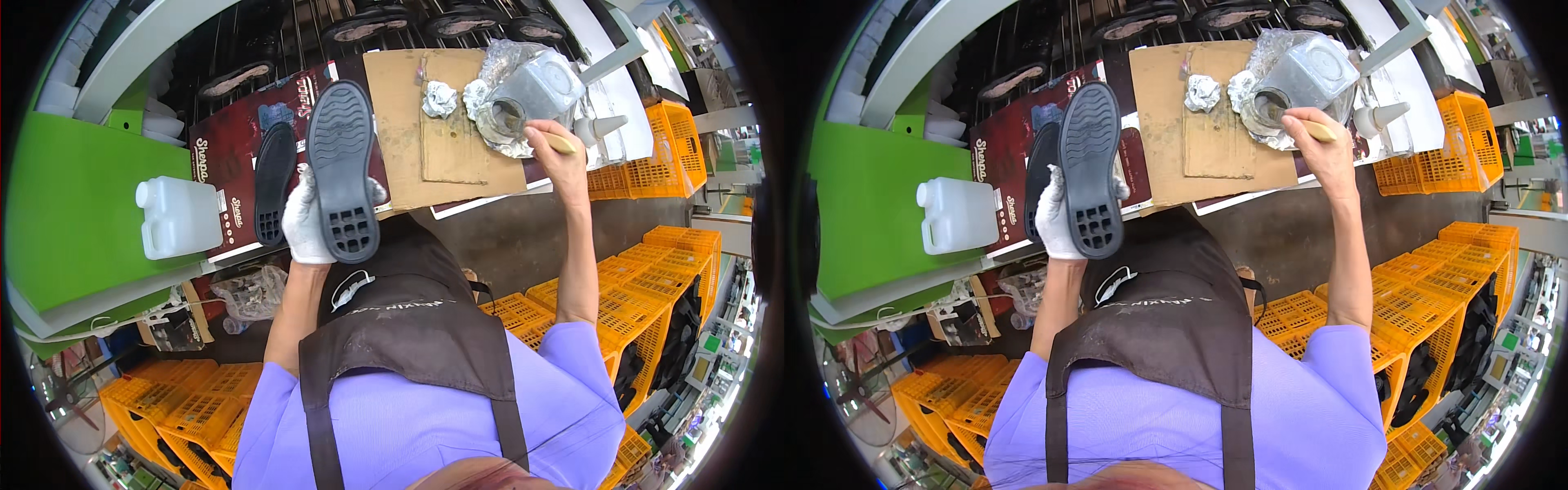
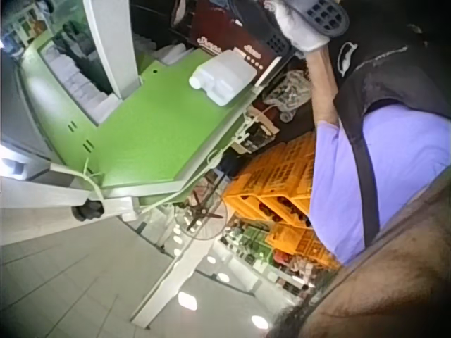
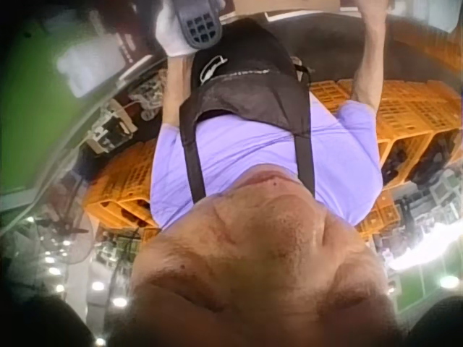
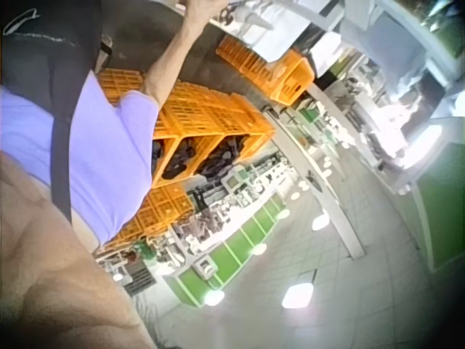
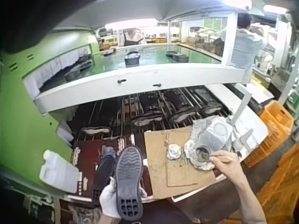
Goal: The person applies a dark liquid to the soles of black slip-on shoes using a brush. They pick up shoes from a conveyor belt and a nearby crate, apply the liquid to the sole, and place the shoes back on the belt. The process is repeated for multiple shoes.
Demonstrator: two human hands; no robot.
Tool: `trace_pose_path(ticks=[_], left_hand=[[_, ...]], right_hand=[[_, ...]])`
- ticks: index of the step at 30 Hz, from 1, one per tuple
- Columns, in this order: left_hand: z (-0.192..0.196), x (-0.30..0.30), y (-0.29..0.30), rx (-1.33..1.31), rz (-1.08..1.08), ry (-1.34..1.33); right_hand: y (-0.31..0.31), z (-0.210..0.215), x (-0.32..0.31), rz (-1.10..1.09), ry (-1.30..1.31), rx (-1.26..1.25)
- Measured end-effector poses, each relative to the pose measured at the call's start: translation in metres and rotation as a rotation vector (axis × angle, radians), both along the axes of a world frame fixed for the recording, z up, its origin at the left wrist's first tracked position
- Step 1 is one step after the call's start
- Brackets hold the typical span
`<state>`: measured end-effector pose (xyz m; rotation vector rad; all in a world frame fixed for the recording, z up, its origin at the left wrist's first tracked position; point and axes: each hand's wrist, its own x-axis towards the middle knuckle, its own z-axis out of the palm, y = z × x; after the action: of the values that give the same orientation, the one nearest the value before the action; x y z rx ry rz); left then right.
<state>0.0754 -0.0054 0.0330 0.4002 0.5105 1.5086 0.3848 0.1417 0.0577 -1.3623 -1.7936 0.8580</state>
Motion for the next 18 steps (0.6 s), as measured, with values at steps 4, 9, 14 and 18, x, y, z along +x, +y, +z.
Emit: trace_pose_path(ticks=[4,9,14,18], left_hand=[[0.002,0.007,-0.003,0.014,-0.049,0.033],[-0.006,0.004,0.006,0.098,-0.054,0.224],[-0.007,0.014,0.019,0.151,0.091,0.285],[-0.022,0.016,0.028,0.034,0.148,0.402]], right_hand=[[0.004,0.009,0.004,0.285,-0.281,0.087],[0.014,0.022,0.016,0.436,-0.359,-0.010],[0.014,0.026,0.024,0.357,-0.200,-0.108],[0.006,0.004,0.028,0.033,0.218,-0.198]])
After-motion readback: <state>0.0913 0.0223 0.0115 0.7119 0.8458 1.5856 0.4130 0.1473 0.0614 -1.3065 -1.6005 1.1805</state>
